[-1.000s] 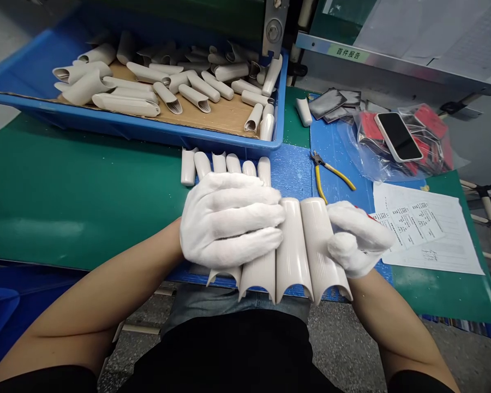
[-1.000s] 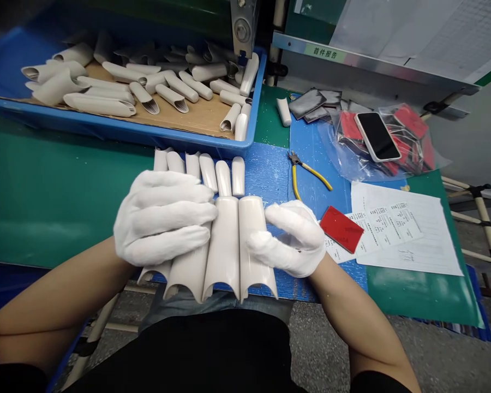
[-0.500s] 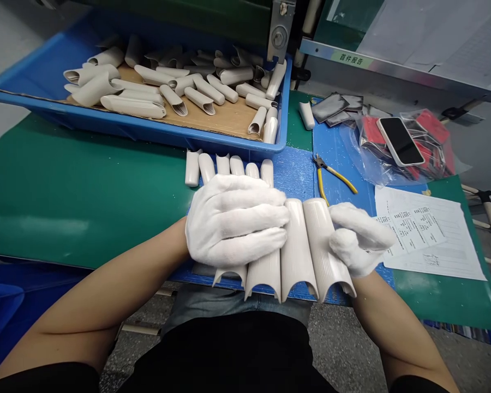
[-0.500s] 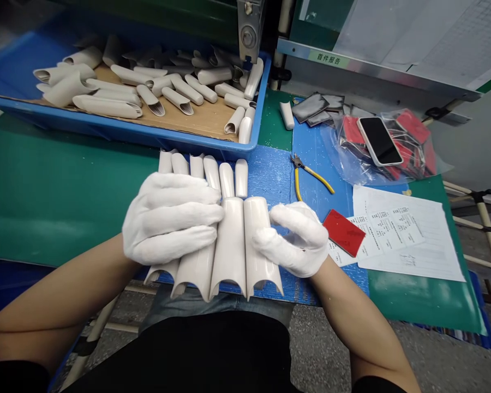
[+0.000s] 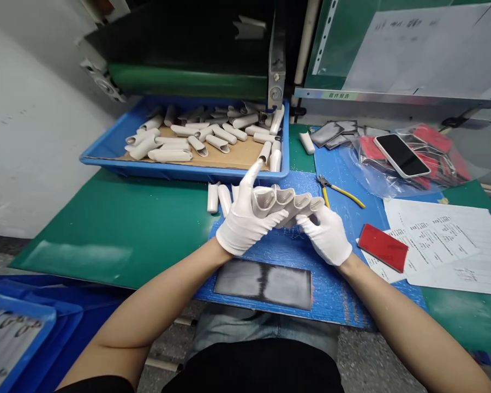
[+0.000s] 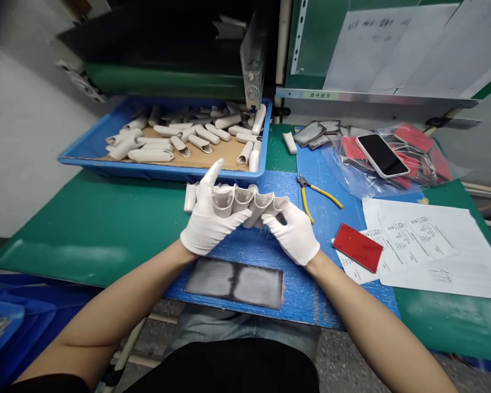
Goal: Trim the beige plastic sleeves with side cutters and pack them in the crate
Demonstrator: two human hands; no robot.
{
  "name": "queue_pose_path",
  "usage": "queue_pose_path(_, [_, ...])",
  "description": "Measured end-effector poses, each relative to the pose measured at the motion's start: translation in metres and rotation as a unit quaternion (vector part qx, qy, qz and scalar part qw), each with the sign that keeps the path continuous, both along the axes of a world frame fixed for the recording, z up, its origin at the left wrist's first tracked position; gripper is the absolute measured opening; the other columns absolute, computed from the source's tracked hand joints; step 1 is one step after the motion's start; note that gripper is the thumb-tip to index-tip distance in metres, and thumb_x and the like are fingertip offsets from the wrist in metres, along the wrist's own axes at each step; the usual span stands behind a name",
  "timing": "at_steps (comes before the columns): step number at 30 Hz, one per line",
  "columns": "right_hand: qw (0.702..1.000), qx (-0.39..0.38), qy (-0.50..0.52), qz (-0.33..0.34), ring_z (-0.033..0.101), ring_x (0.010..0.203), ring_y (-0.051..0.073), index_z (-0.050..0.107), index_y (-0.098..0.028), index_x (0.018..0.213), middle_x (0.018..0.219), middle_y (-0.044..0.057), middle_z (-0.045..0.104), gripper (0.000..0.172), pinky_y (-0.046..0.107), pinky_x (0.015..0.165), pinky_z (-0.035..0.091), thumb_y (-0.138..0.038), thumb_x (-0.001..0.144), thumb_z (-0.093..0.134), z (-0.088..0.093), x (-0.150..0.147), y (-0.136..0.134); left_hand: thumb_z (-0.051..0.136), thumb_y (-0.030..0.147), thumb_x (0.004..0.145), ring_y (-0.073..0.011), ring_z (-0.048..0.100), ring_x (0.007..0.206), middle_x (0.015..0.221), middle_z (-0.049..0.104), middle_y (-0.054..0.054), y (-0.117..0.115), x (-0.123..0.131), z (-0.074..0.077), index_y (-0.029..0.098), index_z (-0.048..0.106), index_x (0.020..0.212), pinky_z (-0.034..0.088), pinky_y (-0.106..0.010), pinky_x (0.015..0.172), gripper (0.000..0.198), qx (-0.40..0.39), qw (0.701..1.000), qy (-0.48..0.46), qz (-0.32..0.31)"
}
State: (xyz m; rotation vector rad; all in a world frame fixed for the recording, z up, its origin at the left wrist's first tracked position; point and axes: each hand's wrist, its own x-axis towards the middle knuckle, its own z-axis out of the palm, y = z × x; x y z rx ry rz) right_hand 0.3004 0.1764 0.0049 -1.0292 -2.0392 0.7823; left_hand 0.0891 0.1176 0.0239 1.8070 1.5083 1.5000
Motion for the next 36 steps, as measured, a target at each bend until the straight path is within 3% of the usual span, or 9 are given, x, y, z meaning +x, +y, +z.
queue_pose_path(3, [0.985, -0.162, -0.055, 0.003, 0.06, 0.057, 0.018, 0.053, -0.025, 0.068, 0.059, 0.001, 0.063, 0.061, 0.032, 0.062, 0.05, -0.077, 0.1, 0.048, -0.006, -0.006, 0.002, 0.077, 0.052, 0.093, -0.0351, 0.062, 0.138, 0.159, 0.048, -0.024, 0.001, -0.001, -0.012, 0.02, 0.024, 0.166, 0.051, -0.053, 0.121, 0.096, 0.019, 0.995, 0.049, 0.087])
queue_pose_path(6, [0.968, -0.222, -0.118, 0.002, 0.06, 0.052, 0.017, 0.047, -0.026, 0.07, 0.053, -0.001, 0.061, 0.063, 0.03, 0.062, 0.049, -0.077, 0.105, 0.033, -0.008, -0.012, 0.009, 0.068, 0.048, 0.099, -0.0367, 0.049, 0.15, 0.164, 0.041, -0.025, 0.006, -0.002, -0.025, 0.019, 0.02, 0.167, 0.041, -0.055, 0.128, 0.088, -0.001, 0.994, 0.08, 0.073])
queue_pose_path(11, [0.961, -0.173, -0.214, -0.018, 0.068, 0.066, 0.02, 0.048, -0.026, 0.07, 0.062, 0.004, 0.067, 0.058, 0.03, 0.069, 0.047, -0.061, 0.112, 0.032, -0.005, -0.025, 0.025, 0.055, 0.041, 0.104, -0.0337, 0.047, 0.15, 0.16, 0.044, -0.026, 0.019, -0.006, -0.04, 0.014, 0.016, 0.169, 0.036, -0.054, 0.128, 0.081, 0.0, 0.985, 0.135, 0.106])
queue_pose_path(17, [0.953, -0.107, -0.28, -0.049, 0.071, 0.093, 0.025, 0.06, -0.022, 0.075, 0.089, 0.011, 0.075, 0.051, 0.032, 0.077, 0.043, -0.055, 0.11, 0.044, -0.008, -0.034, 0.029, 0.058, 0.045, 0.1, -0.0398, 0.039, 0.155, 0.16, 0.047, -0.026, 0.03, -0.019, -0.037, 0.01, 0.043, 0.161, 0.028, -0.057, 0.13, 0.072, 0.042, 0.927, 0.28, 0.247])
queue_pose_path(22, [0.951, -0.033, -0.281, -0.122, 0.067, 0.108, 0.03, 0.071, -0.023, 0.104, 0.118, 0.013, 0.072, 0.049, 0.037, 0.087, 0.046, -0.066, 0.106, 0.045, 0.012, 0.006, 0.039, 0.054, 0.05, 0.1, -0.0394, 0.041, 0.154, 0.161, 0.048, -0.025, 0.035, -0.032, -0.037, 0.01, 0.044, 0.161, 0.032, -0.056, 0.129, 0.074, 0.01, 0.888, 0.337, 0.313])
queue_pose_path(26, [0.896, -0.023, -0.395, -0.202, 0.061, 0.119, 0.043, 0.061, -0.019, 0.132, 0.129, 0.02, 0.065, 0.075, 0.051, 0.089, 0.052, -0.078, 0.088, 0.065, 0.014, 0.048, 0.063, 0.052, 0.05, 0.102, -0.0412, 0.04, 0.155, 0.162, 0.048, -0.024, 0.042, -0.049, -0.037, 0.01, 0.05, 0.158, 0.033, -0.059, 0.127, 0.069, 0.008, 0.851, 0.376, 0.368])
queue_pose_path(30, [0.886, -0.052, -0.434, -0.156, 0.061, 0.117, 0.043, 0.058, -0.018, 0.135, 0.126, 0.02, 0.063, 0.06, 0.057, 0.088, 0.055, -0.062, 0.094, 0.06, 0.004, 0.053, 0.074, 0.051, 0.05, 0.104, -0.0414, 0.038, 0.156, 0.163, 0.046, -0.024, 0.047, -0.066, -0.036, 0.011, 0.051, 0.158, 0.032, -0.061, 0.127, 0.067, -0.007, 0.829, 0.387, 0.404])
queue_pose_path(33, [0.878, -0.09, -0.435, -0.178, 0.059, 0.119, 0.044, 0.064, -0.016, 0.128, 0.126, 0.022, 0.061, 0.04, 0.06, 0.087, 0.056, -0.038, 0.095, 0.057, 0.005, 0.041, 0.07, 0.051, 0.049, 0.104, -0.0414, 0.037, 0.156, 0.162, 0.046, -0.024, 0.047, -0.071, -0.037, 0.012, 0.05, 0.157, 0.032, -0.061, 0.128, 0.066, 0.0, 0.834, 0.388, 0.393])
queue_pose_path(36, [0.884, -0.131, -0.401, -0.2, 0.058, 0.124, 0.045, 0.068, -0.014, 0.127, 0.132, 0.025, 0.06, 0.039, 0.06, 0.088, 0.056, -0.021, 0.095, 0.045, 0.007, 0.034, 0.069, 0.053, 0.048, 0.103, -0.0401, 0.034, 0.158, 0.164, 0.043, -0.025, 0.046, -0.076, -0.029, 0.01, 0.045, 0.159, 0.032, -0.059, 0.129, 0.068, 0.008, 0.842, 0.397, 0.365])
